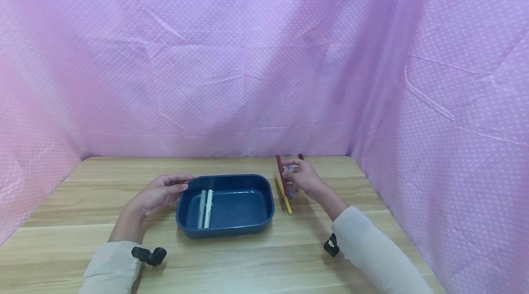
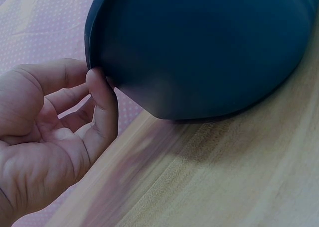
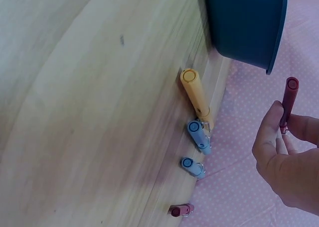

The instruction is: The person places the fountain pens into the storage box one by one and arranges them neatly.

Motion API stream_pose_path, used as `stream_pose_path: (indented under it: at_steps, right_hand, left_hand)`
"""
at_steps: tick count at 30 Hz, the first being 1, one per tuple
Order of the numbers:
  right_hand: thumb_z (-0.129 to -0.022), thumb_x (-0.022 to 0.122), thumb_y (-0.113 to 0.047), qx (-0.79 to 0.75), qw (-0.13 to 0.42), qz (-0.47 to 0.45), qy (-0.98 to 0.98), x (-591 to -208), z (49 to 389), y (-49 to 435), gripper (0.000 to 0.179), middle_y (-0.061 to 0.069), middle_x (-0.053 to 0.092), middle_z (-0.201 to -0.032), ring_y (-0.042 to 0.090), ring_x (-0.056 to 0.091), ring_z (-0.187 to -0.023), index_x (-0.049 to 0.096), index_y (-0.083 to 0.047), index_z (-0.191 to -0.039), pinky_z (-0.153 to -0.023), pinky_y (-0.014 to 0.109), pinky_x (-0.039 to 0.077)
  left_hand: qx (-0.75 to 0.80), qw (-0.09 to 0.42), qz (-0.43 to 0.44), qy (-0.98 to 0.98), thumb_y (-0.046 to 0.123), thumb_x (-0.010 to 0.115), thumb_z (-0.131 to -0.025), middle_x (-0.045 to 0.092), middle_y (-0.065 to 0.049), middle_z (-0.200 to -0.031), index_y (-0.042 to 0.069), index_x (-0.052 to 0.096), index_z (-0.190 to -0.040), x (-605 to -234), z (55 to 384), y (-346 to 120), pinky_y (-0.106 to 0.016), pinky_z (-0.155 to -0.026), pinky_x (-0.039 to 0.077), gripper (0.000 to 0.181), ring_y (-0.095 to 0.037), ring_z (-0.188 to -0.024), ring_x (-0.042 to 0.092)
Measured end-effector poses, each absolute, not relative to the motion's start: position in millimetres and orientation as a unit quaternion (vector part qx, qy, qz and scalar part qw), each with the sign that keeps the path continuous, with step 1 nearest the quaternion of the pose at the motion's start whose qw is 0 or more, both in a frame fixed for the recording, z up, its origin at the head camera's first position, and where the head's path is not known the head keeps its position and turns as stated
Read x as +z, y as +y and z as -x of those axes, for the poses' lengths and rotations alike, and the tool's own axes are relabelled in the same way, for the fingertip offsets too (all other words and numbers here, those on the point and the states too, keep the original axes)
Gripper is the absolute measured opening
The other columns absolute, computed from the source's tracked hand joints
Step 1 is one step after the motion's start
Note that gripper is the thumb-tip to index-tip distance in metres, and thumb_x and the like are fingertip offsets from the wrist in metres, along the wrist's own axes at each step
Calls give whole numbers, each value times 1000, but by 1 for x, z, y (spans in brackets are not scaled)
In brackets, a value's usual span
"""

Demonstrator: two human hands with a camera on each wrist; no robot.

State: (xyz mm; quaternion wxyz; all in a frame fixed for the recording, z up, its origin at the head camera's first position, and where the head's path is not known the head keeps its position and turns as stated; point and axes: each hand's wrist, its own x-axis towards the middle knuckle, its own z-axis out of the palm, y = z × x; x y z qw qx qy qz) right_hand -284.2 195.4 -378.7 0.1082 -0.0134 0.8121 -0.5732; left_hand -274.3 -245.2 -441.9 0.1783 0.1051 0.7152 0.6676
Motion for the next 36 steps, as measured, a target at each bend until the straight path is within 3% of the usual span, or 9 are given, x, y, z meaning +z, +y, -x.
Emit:
stream_pose_path:
  at_steps: [6,17,22,36]
  right_hand:
    - [-101,53,7,-591,114,8,799,-378,285,192,44,22,66,-115,19,62,-98,49,3,-144,-86,44,58]
    - [-100,53,9,-594,117,14,796,-375,285,180,43,20,69,-114,24,66,-106,51,1,-143,-97,56,51]
    - [-100,50,13,-594,119,13,796,-373,283,174,44,20,68,-112,26,66,-105,52,1,-142,-95,55,53]
    - [-102,55,6,-589,132,43,796,-371,279,159,39,22,69,-115,28,68,-106,54,-1,-140,-90,54,56]
  left_hand:
    - [666,179,-104,717,17,63,-103,57,-19,-138,-2,50,-147,-440,273,-245,-32,-82,55,50,-21,-101,60]
    - [661,181,-113,719,19,64,-103,56,-20,-140,-1,48,-149,-441,274,-247,-31,-83,55,53,-19,-103,60]
    - [663,182,-115,717,20,64,-103,57,-18,-139,-2,48,-149,-441,275,-247,-31,-83,55,54,-18,-101,60]
    - [665,182,-111,716,21,65,-103,55,-18,-140,-1,47,-149,-441,273,-247,-31,-82,55,55,-18,-100,59]
